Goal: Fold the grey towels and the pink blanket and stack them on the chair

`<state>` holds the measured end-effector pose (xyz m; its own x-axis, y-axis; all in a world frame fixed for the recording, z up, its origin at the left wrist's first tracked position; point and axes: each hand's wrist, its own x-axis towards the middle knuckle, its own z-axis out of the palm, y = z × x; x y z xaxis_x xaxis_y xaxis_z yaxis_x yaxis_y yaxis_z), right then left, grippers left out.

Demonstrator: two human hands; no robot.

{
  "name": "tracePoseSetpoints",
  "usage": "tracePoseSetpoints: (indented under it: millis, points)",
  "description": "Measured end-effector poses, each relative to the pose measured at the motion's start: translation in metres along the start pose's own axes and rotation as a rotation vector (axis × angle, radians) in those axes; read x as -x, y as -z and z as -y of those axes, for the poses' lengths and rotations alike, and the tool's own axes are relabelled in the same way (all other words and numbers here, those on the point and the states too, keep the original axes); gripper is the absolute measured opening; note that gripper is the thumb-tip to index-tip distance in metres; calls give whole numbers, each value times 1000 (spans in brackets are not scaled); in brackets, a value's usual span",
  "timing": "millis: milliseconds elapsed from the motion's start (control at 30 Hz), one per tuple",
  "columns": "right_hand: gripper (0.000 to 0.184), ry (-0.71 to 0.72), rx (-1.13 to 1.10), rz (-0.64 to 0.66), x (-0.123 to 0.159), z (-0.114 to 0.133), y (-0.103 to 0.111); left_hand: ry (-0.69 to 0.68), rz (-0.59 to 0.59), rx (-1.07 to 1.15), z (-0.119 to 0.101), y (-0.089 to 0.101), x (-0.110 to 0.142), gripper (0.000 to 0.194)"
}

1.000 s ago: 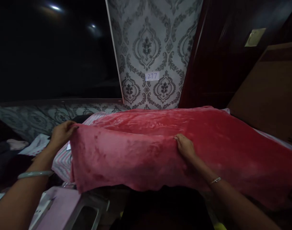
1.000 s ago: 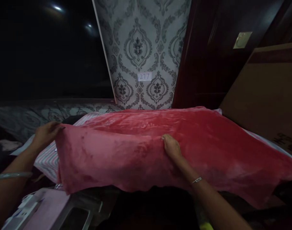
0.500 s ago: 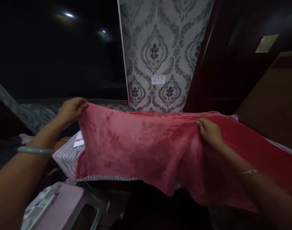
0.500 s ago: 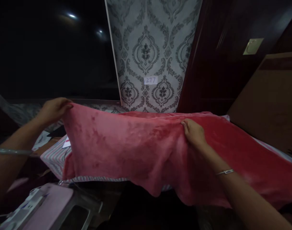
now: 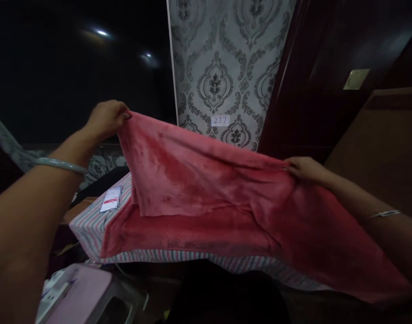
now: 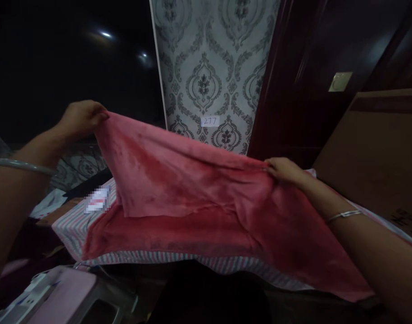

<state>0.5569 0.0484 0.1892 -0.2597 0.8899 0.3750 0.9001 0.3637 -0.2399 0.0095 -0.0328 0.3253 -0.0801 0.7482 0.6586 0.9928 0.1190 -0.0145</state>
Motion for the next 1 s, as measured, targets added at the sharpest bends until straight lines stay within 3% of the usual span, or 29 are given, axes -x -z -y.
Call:
tracePoseSetpoints:
  millis: [67,200,400,600,767,1000]
  points:
    - [14,-47,0,29,10,-5,-12,-54,50,-4,1,-4,-1,42]
    - [14,-141,-71,-151,23,-11,-12,-36,73,42,-1,-11,5,43]
    - [20,-154,-100,-309,27,1,30,27,133,102,3,-5,15,40]
    - [25,-100,39,-586,20,9,75,32,-53,107,9,18,13,44]
    - [18,-134,198,-370,20,9,84,-9,29,101,6,24,9,40]
    - [19,-184,219,-466,19,-7,97,-55,23,115,-1,31,8,42]
